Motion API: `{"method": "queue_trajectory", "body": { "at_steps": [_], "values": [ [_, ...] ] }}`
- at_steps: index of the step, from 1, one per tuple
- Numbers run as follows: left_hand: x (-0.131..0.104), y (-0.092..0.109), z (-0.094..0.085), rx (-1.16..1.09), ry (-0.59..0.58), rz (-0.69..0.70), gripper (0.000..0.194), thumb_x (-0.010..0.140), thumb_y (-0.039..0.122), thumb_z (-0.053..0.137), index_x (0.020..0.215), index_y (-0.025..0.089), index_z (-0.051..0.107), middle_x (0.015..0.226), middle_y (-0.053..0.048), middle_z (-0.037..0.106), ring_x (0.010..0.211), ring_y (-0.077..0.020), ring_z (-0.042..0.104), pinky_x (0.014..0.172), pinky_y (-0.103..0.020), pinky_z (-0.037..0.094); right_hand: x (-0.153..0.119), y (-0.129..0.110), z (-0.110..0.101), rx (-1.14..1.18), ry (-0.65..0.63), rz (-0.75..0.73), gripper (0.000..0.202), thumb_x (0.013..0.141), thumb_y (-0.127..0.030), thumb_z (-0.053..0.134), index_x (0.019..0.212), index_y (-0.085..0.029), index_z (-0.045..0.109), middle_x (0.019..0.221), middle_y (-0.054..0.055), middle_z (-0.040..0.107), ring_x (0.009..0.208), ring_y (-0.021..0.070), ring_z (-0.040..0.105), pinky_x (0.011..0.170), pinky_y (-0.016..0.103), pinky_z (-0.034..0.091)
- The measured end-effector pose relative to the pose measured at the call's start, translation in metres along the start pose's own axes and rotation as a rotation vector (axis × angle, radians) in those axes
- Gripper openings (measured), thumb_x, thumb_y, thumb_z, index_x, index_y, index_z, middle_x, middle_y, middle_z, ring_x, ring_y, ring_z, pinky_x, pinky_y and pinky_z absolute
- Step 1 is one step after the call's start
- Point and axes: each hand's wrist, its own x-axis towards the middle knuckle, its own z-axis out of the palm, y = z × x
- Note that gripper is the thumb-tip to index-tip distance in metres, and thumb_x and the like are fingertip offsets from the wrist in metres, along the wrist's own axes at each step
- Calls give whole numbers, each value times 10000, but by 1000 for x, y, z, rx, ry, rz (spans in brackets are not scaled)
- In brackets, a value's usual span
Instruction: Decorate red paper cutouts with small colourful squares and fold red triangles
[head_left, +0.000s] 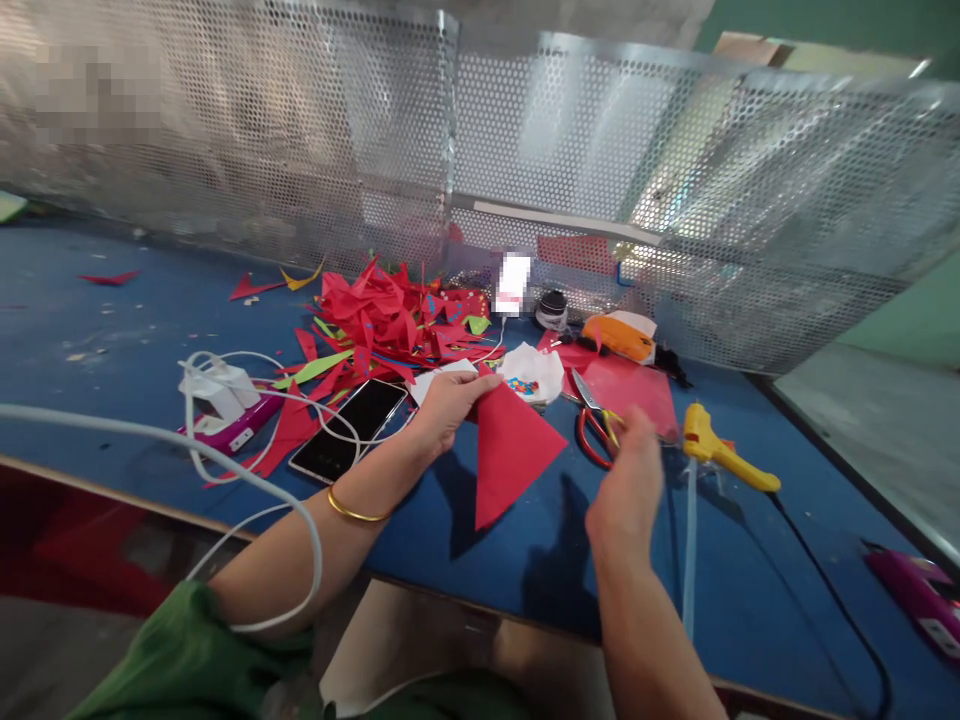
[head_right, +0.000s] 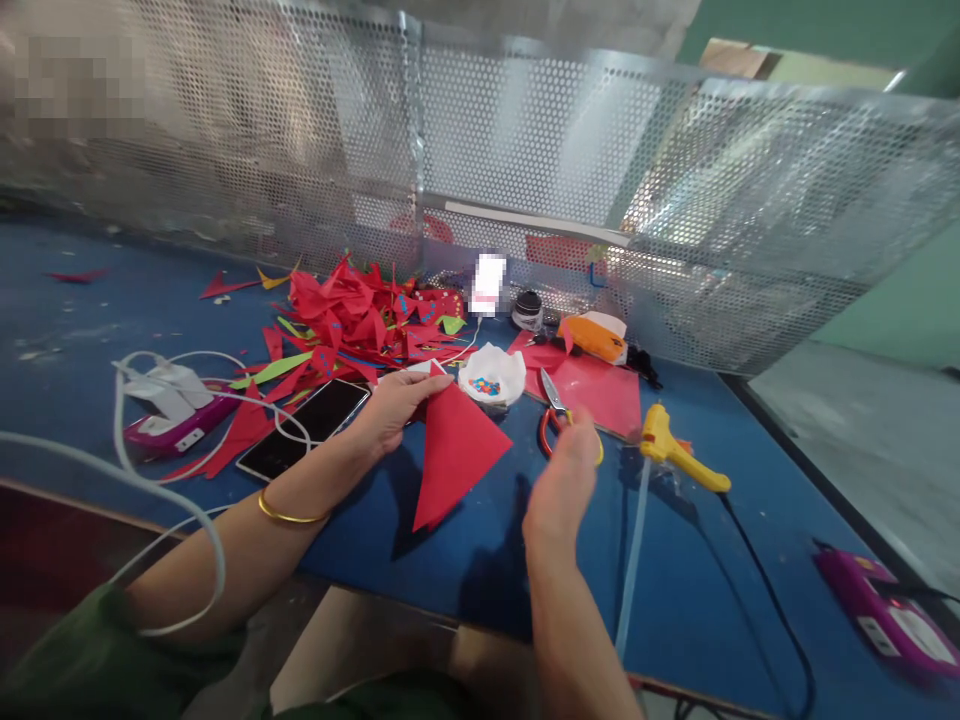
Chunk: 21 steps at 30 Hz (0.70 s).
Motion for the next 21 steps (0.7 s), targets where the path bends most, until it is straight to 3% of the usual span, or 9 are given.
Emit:
{"method": "queue_trajectory", "body": {
  "at_steps": [2, 3, 6, 8, 12, 16, 21],
  "values": [
    [3, 0, -2, -13, 17, 12, 330, 586, 439, 824, 602, 151, 666, 545, 21, 594, 492, -97, 519, 486, -212, 375, 3, 0, 2, 61, 92, 10, 639, 887, -620, 469, 1353, -190, 558, 1352, 117, 606, 1232, 251, 576, 1039, 427, 442],
    [3, 0, -3, -15, 16, 15, 336, 579, 441, 827, 602, 148, 666, 548, 18, 596, 494, -97, 518, 483, -213, 370, 2, 0, 3, 65, 27, 21, 644, 862, -620, 523, 1328, -179, 580, 1309, 125, 638, 1202, 259, 599, 1026, 431, 455],
    [0, -1, 0, -4, -9, 23, 339, 572, 437, 831, 598, 135, 679, 536, 9, 596, 475, -91, 488, 463, -211, 328, -6, -3, 6, -12, -344, 48, 530, 784, -571, 660, 1116, -161, 712, 1037, 111, 753, 987, 269, 683, 889, 412, 523],
    [-3, -2, 3, 2, -30, 25, 343, 570, 440, 833, 594, 132, 685, 524, 8, 591, 468, -91, 481, 462, -214, 322, -11, -4, 7, -113, -460, 24, 408, 794, -525, 659, 989, -180, 755, 919, 80, 769, 861, 248, 690, 786, 371, 533],
    [-5, -4, 5, -26, -66, 50, 354, 615, 478, 814, 670, 139, 726, 571, -2, 632, 497, -100, 517, 486, -217, 356, -15, -5, 4, -232, -455, -32, 325, 828, -477, 612, 858, -193, 768, 816, 46, 758, 752, 219, 657, 674, 313, 497],
    [-1, -5, 3, -57, -10, 98, 331, 652, 465, 800, 683, 140, 747, 561, 0, 633, 481, -88, 489, 479, -215, 340, -13, -3, 3, -221, -480, 2, 329, 824, -485, 615, 847, -190, 760, 801, 39, 747, 724, 209, 632, 662, 303, 480],
    [2, -3, 0, -97, 17, 77, 346, 649, 477, 817, 693, 140, 751, 576, -8, 649, 535, -111, 559, 527, -220, 398, -11, 1, 2, -210, -520, 34, 335, 826, -492, 617, 862, -187, 750, 760, 30, 721, 699, 197, 603, 652, 301, 454]
  ]
}}
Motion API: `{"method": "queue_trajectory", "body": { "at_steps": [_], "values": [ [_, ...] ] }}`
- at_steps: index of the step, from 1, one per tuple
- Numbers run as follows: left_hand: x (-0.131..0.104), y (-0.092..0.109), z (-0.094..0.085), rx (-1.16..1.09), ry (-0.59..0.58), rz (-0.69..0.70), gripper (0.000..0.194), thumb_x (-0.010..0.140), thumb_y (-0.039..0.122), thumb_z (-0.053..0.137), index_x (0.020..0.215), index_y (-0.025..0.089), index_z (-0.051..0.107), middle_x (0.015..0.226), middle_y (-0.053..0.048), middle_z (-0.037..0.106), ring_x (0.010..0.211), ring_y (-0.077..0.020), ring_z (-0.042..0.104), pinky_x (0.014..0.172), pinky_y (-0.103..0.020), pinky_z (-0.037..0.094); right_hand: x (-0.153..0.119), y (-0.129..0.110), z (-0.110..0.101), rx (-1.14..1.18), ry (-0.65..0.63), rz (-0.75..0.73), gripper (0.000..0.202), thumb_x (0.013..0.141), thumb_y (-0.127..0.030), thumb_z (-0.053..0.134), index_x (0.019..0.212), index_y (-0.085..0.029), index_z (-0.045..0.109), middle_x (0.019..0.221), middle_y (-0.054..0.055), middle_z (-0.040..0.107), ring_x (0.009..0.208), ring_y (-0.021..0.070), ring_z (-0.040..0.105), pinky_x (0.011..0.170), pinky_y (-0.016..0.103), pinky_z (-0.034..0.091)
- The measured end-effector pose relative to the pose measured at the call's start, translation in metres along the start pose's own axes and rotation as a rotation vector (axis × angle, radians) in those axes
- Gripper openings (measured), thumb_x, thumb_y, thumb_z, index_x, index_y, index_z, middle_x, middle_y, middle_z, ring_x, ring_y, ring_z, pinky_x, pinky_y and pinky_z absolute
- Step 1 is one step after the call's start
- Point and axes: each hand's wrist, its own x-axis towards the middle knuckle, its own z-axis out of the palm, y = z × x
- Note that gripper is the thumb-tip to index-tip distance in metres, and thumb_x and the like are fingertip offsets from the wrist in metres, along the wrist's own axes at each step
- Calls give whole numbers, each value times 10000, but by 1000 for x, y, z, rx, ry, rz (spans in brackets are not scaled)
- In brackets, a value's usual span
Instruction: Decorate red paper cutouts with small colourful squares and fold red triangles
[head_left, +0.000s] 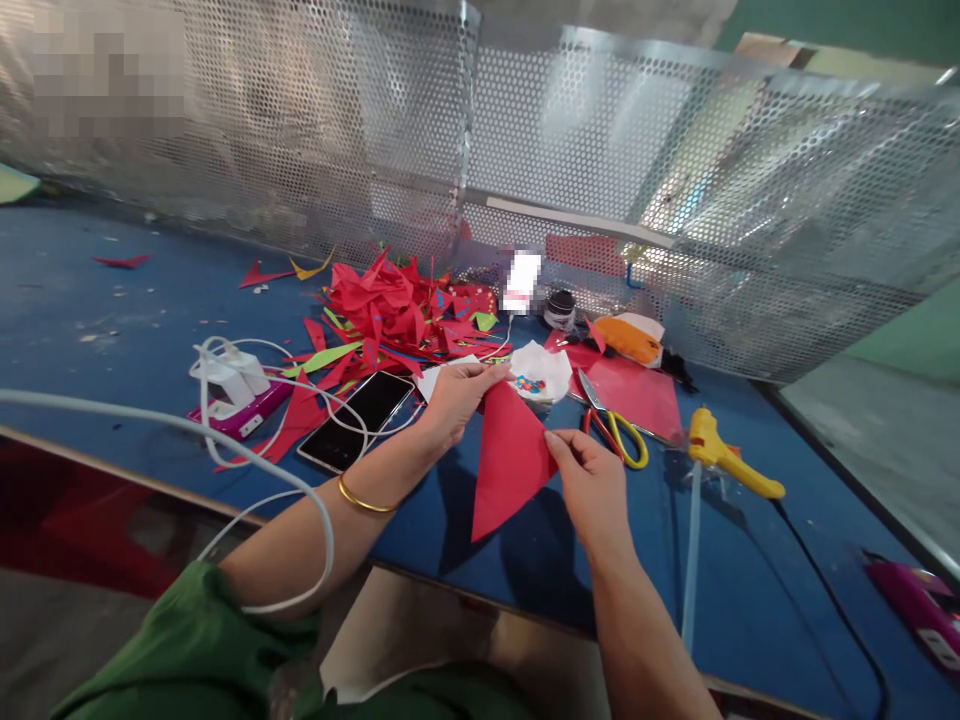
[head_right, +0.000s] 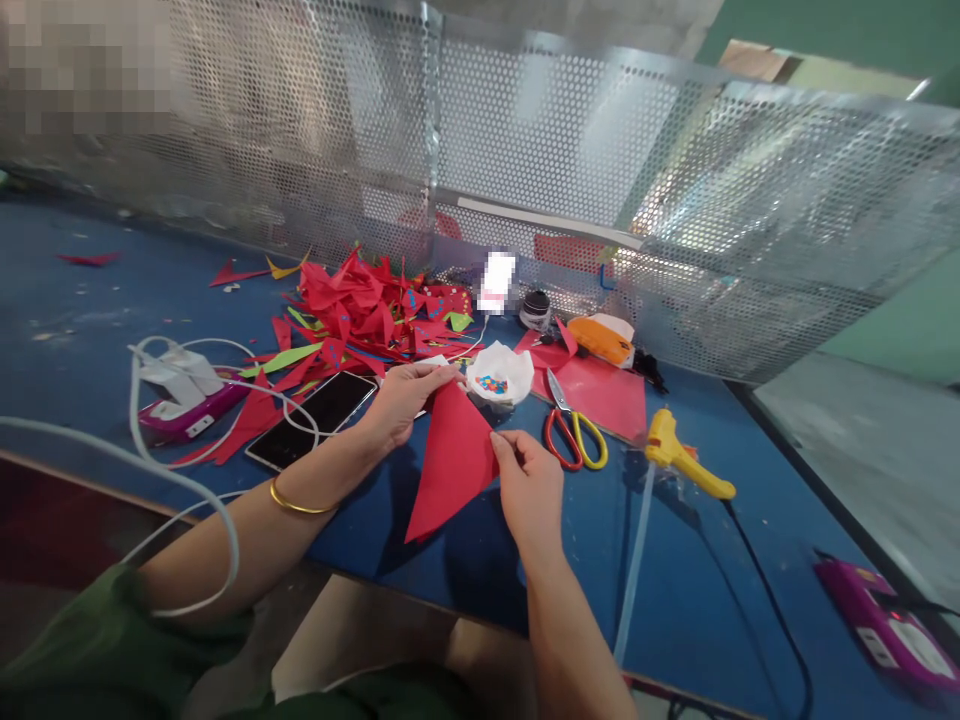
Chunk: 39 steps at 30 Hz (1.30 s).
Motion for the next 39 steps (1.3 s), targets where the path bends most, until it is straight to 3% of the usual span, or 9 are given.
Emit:
{"method": "queue_trajectory", "body": {
  "at_steps": [4, 7, 11, 17, 21, 25, 32, 36, 39],
  "values": [
    [-5, 3, 2, 55, -140, -86, 386, 648, 529, 816, 706, 155, 744, 646, -22, 692, 550, -120, 589, 524, -224, 421, 2, 1, -4, -7, 126, -34, 322, 829, -479, 621, 833, -182, 745, 742, 26, 715, 684, 185, 590, 671, 306, 457],
    [-9, 3, 4, 148, -256, -178, 334, 586, 427, 875, 716, 142, 761, 697, -56, 724, 579, -137, 613, 515, -226, 415, 3, -2, -5, -14, 232, -61, 311, 819, -469, 633, 823, -180, 749, 734, 31, 717, 692, 190, 598, 668, 308, 465],
    [-10, 0, 6, 162, -226, -164, 261, 617, 353, 853, 720, 129, 771, 712, -80, 733, 590, -141, 615, 527, -232, 422, 3, -7, 0, 181, 300, -1, 364, 753, -503, 682, 891, -169, 724, 733, 29, 703, 682, 185, 603, 649, 311, 481],
    [-8, -1, 9, 49, -36, -24, 222, 648, 342, 823, 700, 142, 744, 687, -56, 718, 572, -129, 583, 530, -237, 427, 0, -12, 10, 423, -12, 154, 405, 643, -436, 772, 927, -163, 678, 596, -50, 596, 594, 138, 553, 639, 303, 488],
    [-11, -1, 8, 190, -149, -87, 289, 668, 422, 811, 640, 150, 715, 596, -34, 656, 511, -113, 531, 467, -228, 371, 2, -9, 7, 427, 70, 111, 343, 640, -389, 769, 885, -172, 665, 564, -85, 528, 560, 109, 487, 616, 286, 473],
    [-13, -3, 10, 330, -334, -140, 199, 645, 330, 816, 649, 145, 744, 590, -41, 654, 513, -122, 532, 461, -232, 375, 4, -9, 5, 439, 141, 77, 350, 651, -408, 761, 895, -180, 656, 541, -94, 514, 539, 114, 496, 592, 291, 488],
    [-14, -4, 13, 278, -227, -48, 163, 680, 296, 796, 632, 150, 742, 562, -26, 649, 486, -95, 507, 459, -212, 364, 1, -8, 9, 390, -19, 161, 390, 645, -415, 778, 921, -166, 660, 592, -44, 625, 558, 142, 578, 612, 304, 507],
    [-14, -5, 13, 179, -216, -110, 244, 655, 365, 830, 698, 140, 748, 644, -57, 708, 528, -120, 574, 461, -216, 396, 1, -2, 9, 334, -28, 67, 273, 709, -339, 728, 919, -175, 667, 579, -75, 561, 550, 116, 516, 611, 277, 469],
    [-14, -6, 15, -18, -154, -150, 272, 645, 319, 844, 815, 125, 757, 788, -93, 759, 646, -163, 661, 585, -258, 510, 0, 0, 10, 260, -86, -31, 243, 774, -331, 670, 970, -188, 678, 615, -66, 566, 569, 121, 510, 596, 268, 439]
  ]
}}
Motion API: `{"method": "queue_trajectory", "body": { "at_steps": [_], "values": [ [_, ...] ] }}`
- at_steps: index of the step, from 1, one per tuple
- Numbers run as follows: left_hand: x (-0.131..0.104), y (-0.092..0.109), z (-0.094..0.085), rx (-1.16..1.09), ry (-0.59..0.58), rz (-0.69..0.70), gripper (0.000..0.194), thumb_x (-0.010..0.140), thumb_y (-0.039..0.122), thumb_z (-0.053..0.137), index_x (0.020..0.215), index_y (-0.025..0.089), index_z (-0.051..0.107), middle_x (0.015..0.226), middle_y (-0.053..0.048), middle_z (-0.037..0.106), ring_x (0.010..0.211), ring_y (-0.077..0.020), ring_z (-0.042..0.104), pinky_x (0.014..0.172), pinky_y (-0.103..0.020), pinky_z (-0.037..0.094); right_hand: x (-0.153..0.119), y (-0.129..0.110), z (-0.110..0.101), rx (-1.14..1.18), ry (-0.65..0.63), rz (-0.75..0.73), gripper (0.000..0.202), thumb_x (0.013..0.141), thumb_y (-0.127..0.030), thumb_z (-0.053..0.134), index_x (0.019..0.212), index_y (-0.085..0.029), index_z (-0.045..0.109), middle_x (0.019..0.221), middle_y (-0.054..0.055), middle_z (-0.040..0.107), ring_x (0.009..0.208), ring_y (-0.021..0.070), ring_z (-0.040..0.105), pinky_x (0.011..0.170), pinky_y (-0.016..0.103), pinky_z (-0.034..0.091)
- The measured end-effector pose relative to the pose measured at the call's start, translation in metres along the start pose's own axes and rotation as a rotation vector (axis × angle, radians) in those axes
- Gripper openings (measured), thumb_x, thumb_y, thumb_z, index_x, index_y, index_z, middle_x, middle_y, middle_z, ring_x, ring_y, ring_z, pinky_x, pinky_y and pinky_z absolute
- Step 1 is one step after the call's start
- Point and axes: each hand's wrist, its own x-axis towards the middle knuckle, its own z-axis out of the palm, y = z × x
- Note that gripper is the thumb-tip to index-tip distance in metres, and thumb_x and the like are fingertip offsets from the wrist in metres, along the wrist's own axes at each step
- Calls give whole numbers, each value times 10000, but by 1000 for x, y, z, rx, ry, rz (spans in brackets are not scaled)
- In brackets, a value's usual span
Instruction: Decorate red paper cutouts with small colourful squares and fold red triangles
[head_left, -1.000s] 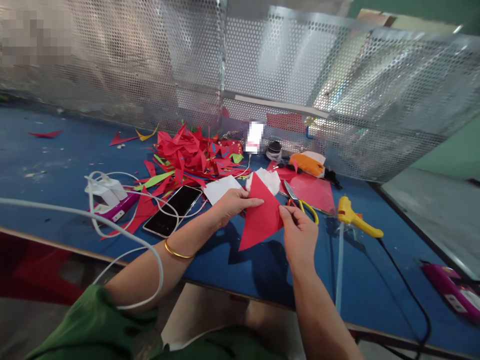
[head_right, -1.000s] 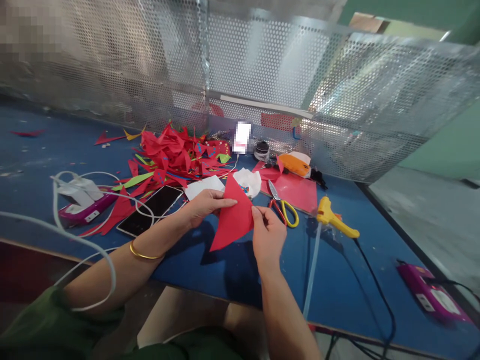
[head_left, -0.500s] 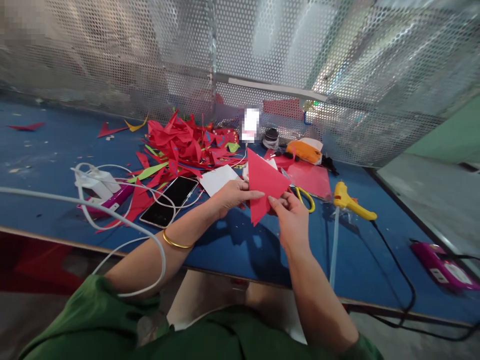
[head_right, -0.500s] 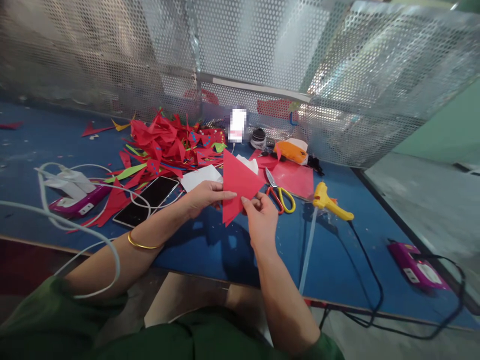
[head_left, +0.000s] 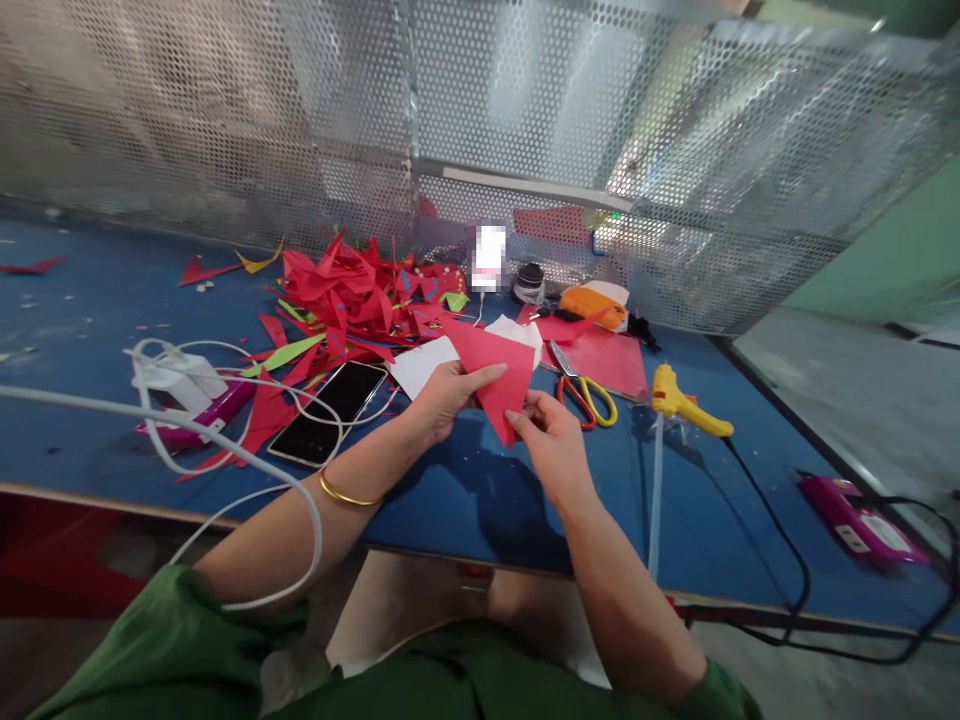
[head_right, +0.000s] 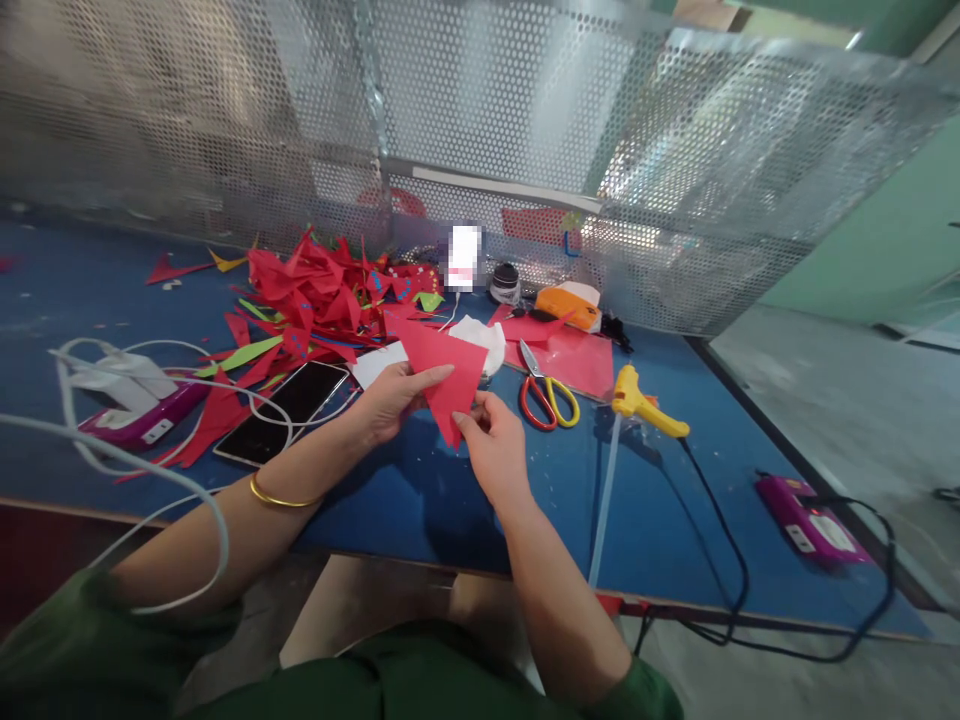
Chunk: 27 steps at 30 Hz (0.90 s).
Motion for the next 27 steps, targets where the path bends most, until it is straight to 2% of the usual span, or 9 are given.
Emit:
{"method": "queue_trajectory", "body": {
  "at_steps": [3, 7, 9, 16, 21, 27],
  "values": [
    [1, -1, 2, -136, 30, 17, 286, 624, 265, 855, 841, 115, 744, 820, -101, 766, 710, -188, 691, 681, -300, 552, -2, -1, 3, -19, -2, 0, 281, 796, -378, 652, 1007, -194, 666, 694, -32, 641, 613, 144, 572, 614, 283, 466],
    [1, -1, 1, -178, 36, 30, 300, 640, 264, 853, 861, 102, 731, 827, -103, 764, 683, -175, 685, 618, -268, 532, -3, -3, 8, 30, -23, 114, 293, 728, -409, 713, 914, -194, 643, 744, 6, 709, 588, 168, 644, 613, 310, 509],
    [1, 0, 0, -208, 50, 19, 310, 641, 262, 857, 873, 104, 726, 819, -95, 761, 657, -163, 675, 587, -250, 522, -3, -4, 8, 29, -11, 116, 260, 727, -407, 712, 858, -194, 644, 712, 2, 704, 568, 166, 647, 597, 302, 504],
    [4, 6, -3, -344, 141, -34, 293, 626, 208, 867, 855, 144, 696, 772, -42, 744, 606, -139, 658, 502, -212, 497, -1, -5, 3, 26, 205, -8, 262, 788, -446, 658, 804, -187, 698, 693, 3, 687, 637, 165, 640, 581, 273, 468],
    [4, 12, -6, -386, 190, -9, 240, 706, 218, 817, 892, 142, 685, 790, -41, 745, 599, -129, 658, 504, -214, 503, 0, -10, -2, 42, 298, -7, 288, 757, -449, 689, 839, -177, 738, 684, 17, 701, 670, 192, 670, 574, 280, 467],
    [9, 10, -10, -386, 211, 24, 206, 730, 220, 791, 886, 137, 684, 731, -35, 734, 561, -123, 644, 496, -212, 483, 2, -19, -19, 47, 406, -29, 307, 673, -438, 747, 825, -171, 752, 664, 18, 705, 600, 185, 664, 560, 293, 492]
  ]
}}
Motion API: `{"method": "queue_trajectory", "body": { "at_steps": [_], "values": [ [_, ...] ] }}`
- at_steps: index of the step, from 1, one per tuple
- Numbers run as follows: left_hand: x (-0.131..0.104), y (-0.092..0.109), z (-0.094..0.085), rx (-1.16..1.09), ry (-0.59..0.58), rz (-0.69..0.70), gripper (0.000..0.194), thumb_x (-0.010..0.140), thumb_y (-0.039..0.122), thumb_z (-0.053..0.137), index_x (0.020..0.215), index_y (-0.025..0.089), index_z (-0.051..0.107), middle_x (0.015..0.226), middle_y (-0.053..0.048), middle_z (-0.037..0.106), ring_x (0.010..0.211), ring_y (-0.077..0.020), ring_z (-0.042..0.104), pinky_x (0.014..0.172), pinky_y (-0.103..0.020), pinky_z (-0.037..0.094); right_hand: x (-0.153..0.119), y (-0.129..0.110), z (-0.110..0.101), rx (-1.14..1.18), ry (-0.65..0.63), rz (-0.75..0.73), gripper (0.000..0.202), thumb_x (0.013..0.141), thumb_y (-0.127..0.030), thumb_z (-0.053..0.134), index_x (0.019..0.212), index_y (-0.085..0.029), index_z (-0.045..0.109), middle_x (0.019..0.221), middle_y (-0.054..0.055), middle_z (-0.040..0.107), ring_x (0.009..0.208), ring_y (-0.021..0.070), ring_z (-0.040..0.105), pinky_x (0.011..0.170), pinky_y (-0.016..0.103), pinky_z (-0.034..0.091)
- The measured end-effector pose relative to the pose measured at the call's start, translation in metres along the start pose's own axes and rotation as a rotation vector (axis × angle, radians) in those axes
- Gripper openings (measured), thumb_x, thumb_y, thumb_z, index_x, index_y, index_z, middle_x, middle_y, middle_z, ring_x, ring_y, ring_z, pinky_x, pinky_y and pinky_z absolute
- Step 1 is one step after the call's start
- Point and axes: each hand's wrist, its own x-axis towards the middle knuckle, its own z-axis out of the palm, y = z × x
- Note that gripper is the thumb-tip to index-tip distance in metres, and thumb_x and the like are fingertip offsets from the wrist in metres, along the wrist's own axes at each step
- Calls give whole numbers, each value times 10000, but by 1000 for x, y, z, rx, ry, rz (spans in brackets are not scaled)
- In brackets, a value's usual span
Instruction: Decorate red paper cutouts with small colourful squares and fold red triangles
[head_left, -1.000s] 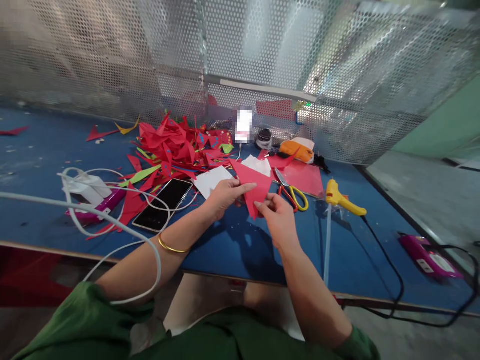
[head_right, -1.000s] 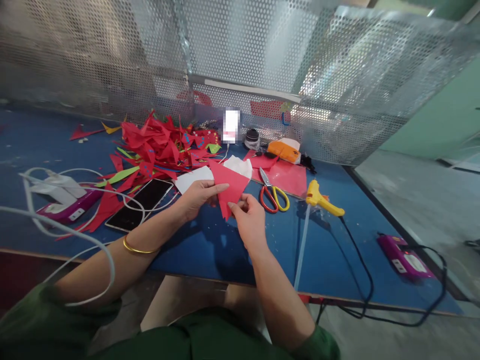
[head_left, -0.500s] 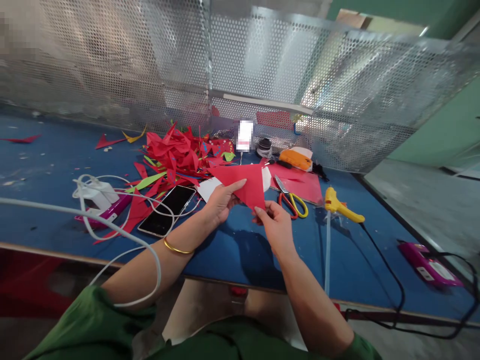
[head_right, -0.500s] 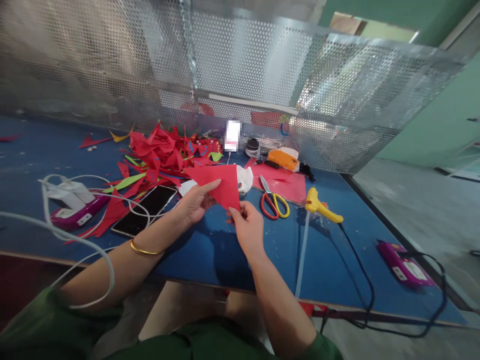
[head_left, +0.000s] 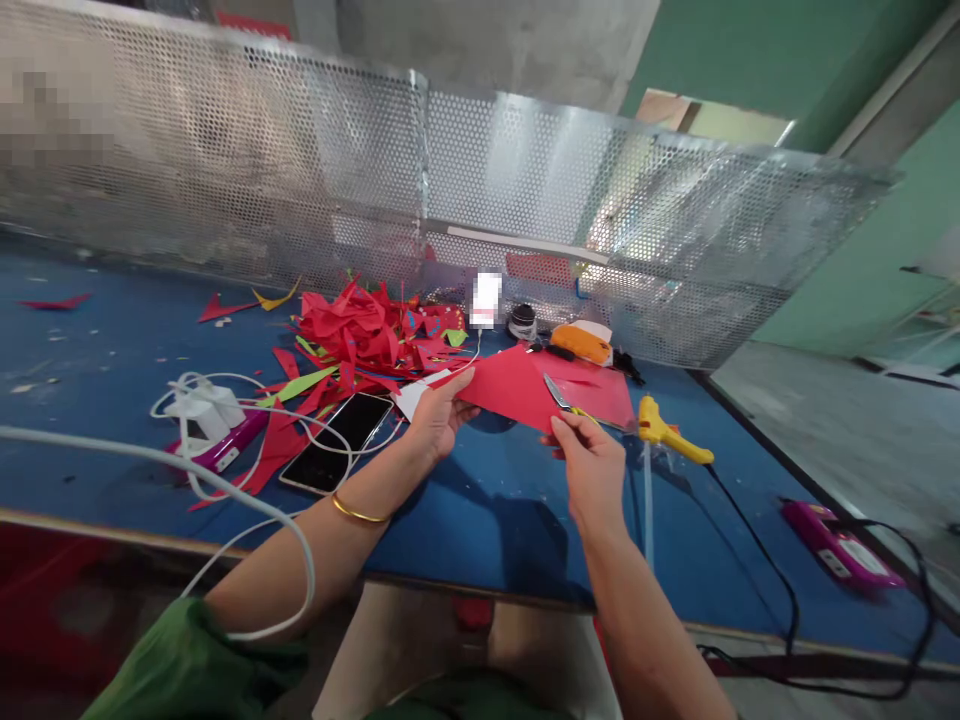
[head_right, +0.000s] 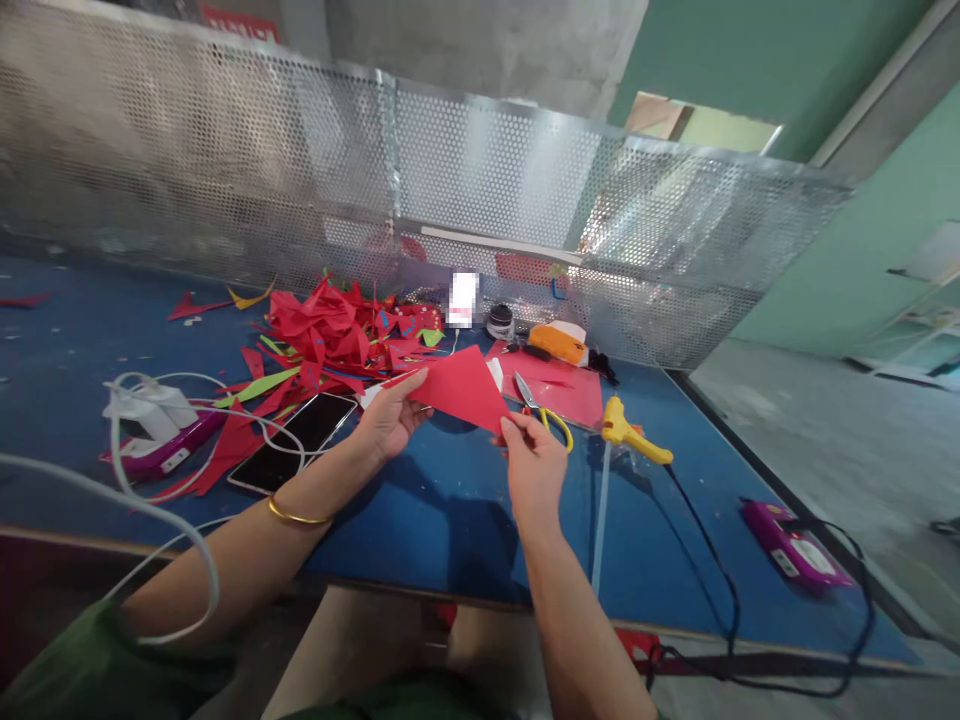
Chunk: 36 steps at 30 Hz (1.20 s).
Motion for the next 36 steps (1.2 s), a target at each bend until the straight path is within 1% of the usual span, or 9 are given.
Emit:
{"method": "queue_trajectory", "body": {
  "at_steps": [4, 7, 13, 20, 23, 26, 29, 32, 36],
  "values": [
    [2, -1, -1, 22, -28, -3, 139, 752, 214, 758, 840, 133, 688, 701, -35, 724, 544, -123, 634, 485, -214, 473, 2, 0, -14, -73, -15, -59, 282, 714, -438, 723, 827, -182, 750, 663, 23, 709, 617, 191, 665, 594, 310, 508],
    [2, 0, -1, 48, -63, -7, 134, 747, 232, 752, 804, 132, 685, 674, -34, 708, 525, -118, 616, 476, -215, 461, 3, -3, -26, -197, -123, -57, 323, 742, -484, 705, 852, -184, 750, 714, 42, 737, 680, 215, 686, 690, 354, 538],
    [-4, -2, -1, 170, -216, 12, 229, 652, 309, 813, 737, 123, 711, 652, -39, 685, 531, -118, 588, 472, -217, 434, 23, -34, -29, -214, -229, -50, 489, 666, -563, 765, 978, -188, 744, 958, 79, 771, 924, 250, 698, 840, 371, 537],
    [-6, -5, -3, 398, -305, 76, 367, 616, 457, 821, 712, 109, 755, 582, -52, 650, 491, -135, 553, 474, -254, 421, 37, -35, -6, -115, -264, 12, 349, 619, -490, 798, 794, -192, 748, 703, 20, 719, 652, 184, 635, 613, 298, 499],
    [-1, -2, -6, 474, -248, 205, 420, 752, 539, 701, 811, 130, 778, 736, -96, 726, 632, -189, 635, 600, -312, 494, 38, -28, -8, -161, -258, 9, 338, 655, -502, 757, 776, -187, 739, 633, 7, 679, 573, 171, 583, 533, 287, 445],
    [1, 2, -7, 549, -181, 391, 246, 774, 420, 726, 872, 204, 791, 968, -73, 762, 953, -221, 655, 868, -334, 474, 42, -27, -10, -230, -312, -4, 327, 645, -489, 763, 749, -180, 737, 616, 7, 663, 563, 164, 554, 519, 276, 406],
    [-1, 4, -7, 758, -285, 558, 87, 709, 291, 801, 785, 249, 801, 937, -36, 776, 991, -222, 640, 996, -345, 381, 45, -28, -6, -345, -418, -99, 298, 670, -478, 741, 692, -182, 719, 594, 0, 631, 565, 145, 511, 524, 264, 366],
    [-1, 1, -7, 1093, -447, 726, 56, 778, 300, 755, 774, 264, 797, 859, -11, 787, 839, -200, 658, 1004, -377, 345, 44, -26, 3, -423, -491, -165, 289, 710, -475, 696, 668, -189, 705, 573, -4, 610, 553, 140, 482, 511, 262, 335],
    [4, -4, -10, 1193, -470, 738, 186, 845, 333, 670, 739, 216, 768, 728, -3, 755, 676, -162, 621, 787, -299, 414, 41, -21, 11, -433, -527, -171, 300, 742, -490, 661, 743, -198, 725, 646, 11, 667, 594, 157, 526, 537, 269, 366]
  ]
}}
